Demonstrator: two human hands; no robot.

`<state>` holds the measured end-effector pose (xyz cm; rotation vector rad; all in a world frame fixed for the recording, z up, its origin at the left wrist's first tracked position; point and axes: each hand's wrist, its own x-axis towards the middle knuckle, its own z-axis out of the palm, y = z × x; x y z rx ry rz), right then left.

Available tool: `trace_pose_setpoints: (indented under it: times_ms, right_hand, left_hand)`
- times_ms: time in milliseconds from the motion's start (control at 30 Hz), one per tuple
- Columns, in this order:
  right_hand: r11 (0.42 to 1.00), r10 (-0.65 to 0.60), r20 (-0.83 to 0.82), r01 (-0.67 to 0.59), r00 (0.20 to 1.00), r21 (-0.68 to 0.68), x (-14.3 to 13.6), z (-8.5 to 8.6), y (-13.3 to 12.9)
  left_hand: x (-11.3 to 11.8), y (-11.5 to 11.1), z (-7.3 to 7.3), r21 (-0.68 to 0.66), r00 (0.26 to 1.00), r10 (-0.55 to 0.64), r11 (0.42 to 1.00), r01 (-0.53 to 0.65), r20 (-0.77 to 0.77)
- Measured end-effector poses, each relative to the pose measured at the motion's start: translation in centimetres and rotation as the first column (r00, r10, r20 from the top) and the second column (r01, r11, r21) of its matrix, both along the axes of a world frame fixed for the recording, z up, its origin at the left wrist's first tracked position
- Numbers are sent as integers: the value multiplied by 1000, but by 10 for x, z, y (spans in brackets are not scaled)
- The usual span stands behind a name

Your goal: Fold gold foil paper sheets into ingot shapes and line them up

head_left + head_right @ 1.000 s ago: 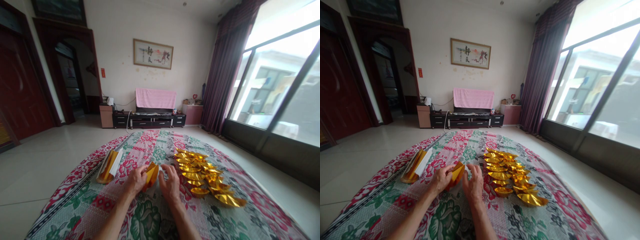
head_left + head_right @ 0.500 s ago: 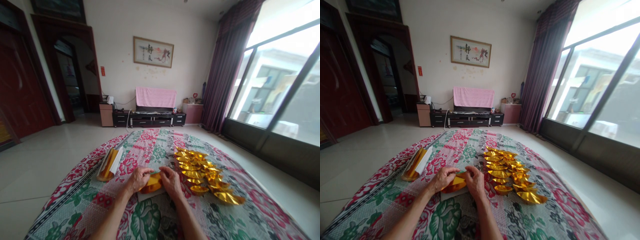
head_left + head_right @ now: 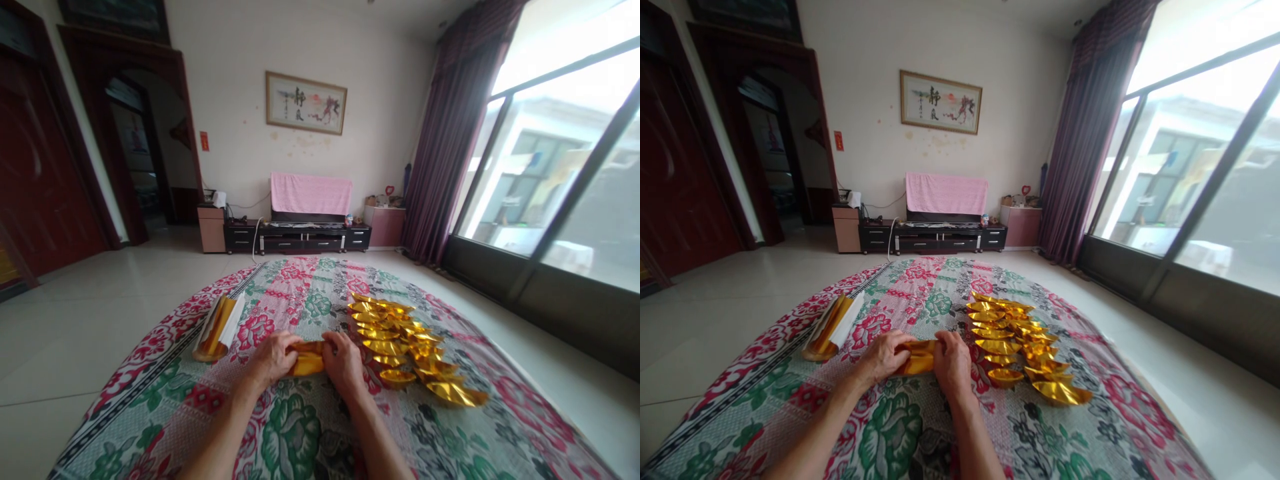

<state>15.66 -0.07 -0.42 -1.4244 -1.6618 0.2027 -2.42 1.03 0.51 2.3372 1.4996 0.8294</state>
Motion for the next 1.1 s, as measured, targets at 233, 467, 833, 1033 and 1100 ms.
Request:
trace_pose_setpoints:
  times_ms: [233, 467, 833, 1033, 1100]
  right_hand:
    - [997, 70, 67, -68, 995, -23, -1, 2, -3]
    - [998, 53, 66, -50, 996, -49, -2, 1, -1]
    - [997, 64, 38, -62, 997, -55, 4, -5, 1]
    - [998, 32, 89, -27, 996, -61, 3, -5, -1]
    - [998, 12, 102, -6, 995, -60, 2, -5, -2]
  left_hand:
    - [0, 0, 0, -4, 997, -1, 1000, 0, -72]
    - [2, 1, -2, 60, 1000, -4, 998, 4, -8]
    - [1, 0, -7, 48, 999, -45, 998, 45, -15]
    - [1, -1, -3, 35, 999, -35, 999, 35, 11]
    - [0, -2, -3, 26, 999, -34, 999, 33, 35]
